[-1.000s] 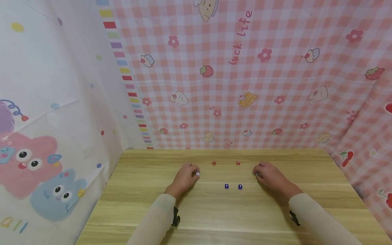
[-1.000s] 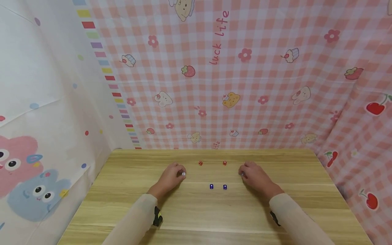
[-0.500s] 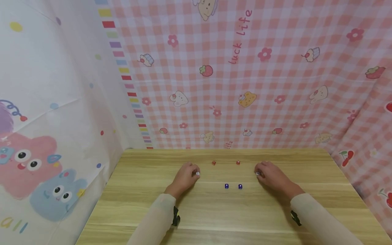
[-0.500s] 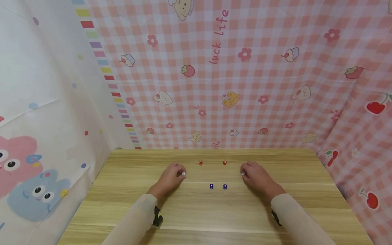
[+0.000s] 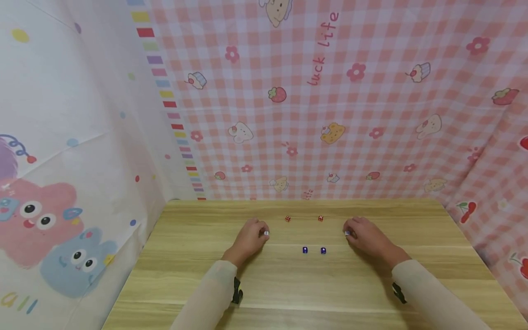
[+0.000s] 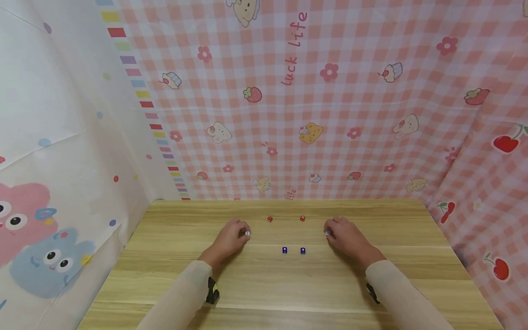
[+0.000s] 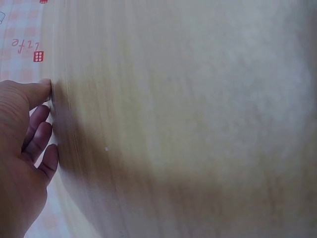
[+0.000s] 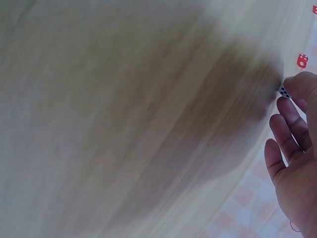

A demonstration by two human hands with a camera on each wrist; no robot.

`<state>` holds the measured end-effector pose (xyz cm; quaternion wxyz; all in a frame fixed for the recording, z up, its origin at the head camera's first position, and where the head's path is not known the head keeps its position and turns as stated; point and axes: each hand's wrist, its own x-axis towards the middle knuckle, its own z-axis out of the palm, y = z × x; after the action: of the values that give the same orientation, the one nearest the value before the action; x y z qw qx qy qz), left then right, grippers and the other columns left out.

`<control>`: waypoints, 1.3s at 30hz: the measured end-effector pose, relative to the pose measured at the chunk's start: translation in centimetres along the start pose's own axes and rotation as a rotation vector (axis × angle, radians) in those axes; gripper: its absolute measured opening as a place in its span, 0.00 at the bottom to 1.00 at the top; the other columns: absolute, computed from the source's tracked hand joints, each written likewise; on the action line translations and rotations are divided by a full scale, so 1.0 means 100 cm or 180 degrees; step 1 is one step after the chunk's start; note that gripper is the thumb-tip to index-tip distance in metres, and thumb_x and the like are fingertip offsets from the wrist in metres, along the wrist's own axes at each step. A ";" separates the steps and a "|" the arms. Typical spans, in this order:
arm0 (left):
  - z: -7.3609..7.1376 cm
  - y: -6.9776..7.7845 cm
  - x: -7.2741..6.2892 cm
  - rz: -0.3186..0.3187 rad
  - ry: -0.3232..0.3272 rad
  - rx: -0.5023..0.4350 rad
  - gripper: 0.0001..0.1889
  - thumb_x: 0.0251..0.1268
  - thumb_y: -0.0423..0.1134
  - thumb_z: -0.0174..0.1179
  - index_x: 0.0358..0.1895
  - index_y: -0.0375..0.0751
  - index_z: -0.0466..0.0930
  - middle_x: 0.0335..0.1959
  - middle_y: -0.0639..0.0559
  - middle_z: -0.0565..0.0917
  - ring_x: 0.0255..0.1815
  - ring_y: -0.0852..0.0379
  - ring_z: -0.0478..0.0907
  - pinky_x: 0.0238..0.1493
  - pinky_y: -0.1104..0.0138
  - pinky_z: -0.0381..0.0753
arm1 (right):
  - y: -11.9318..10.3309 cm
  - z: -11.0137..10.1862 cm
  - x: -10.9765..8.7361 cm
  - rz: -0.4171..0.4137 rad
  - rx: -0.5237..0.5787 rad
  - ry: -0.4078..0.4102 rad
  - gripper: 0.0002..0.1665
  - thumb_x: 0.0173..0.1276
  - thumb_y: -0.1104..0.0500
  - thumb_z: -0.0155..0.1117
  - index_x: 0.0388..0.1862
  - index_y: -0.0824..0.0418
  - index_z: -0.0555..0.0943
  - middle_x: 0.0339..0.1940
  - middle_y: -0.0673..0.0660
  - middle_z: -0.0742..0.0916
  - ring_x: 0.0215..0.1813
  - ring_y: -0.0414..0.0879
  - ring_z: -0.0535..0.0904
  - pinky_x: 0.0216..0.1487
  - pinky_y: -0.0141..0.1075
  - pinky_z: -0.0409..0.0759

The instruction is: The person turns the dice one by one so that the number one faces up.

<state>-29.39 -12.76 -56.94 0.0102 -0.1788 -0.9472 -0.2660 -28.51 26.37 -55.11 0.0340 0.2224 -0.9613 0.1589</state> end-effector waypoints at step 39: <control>0.001 -0.002 0.003 0.0035 0.0045 -0.0072 0.03 0.65 0.34 0.70 0.37 0.44 0.86 0.34 0.55 0.77 0.36 0.59 0.72 0.40 0.66 0.77 | 0.005 0.001 0.002 0.0026 0.0034 -0.0027 0.05 0.66 0.65 0.69 0.38 0.56 0.84 0.39 0.52 0.83 0.45 0.50 0.79 0.51 0.51 0.81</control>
<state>-29.74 -12.83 -57.07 0.0163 -0.1822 -0.9430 -0.2779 -28.89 26.67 -55.35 0.0281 0.2193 -0.9615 0.1632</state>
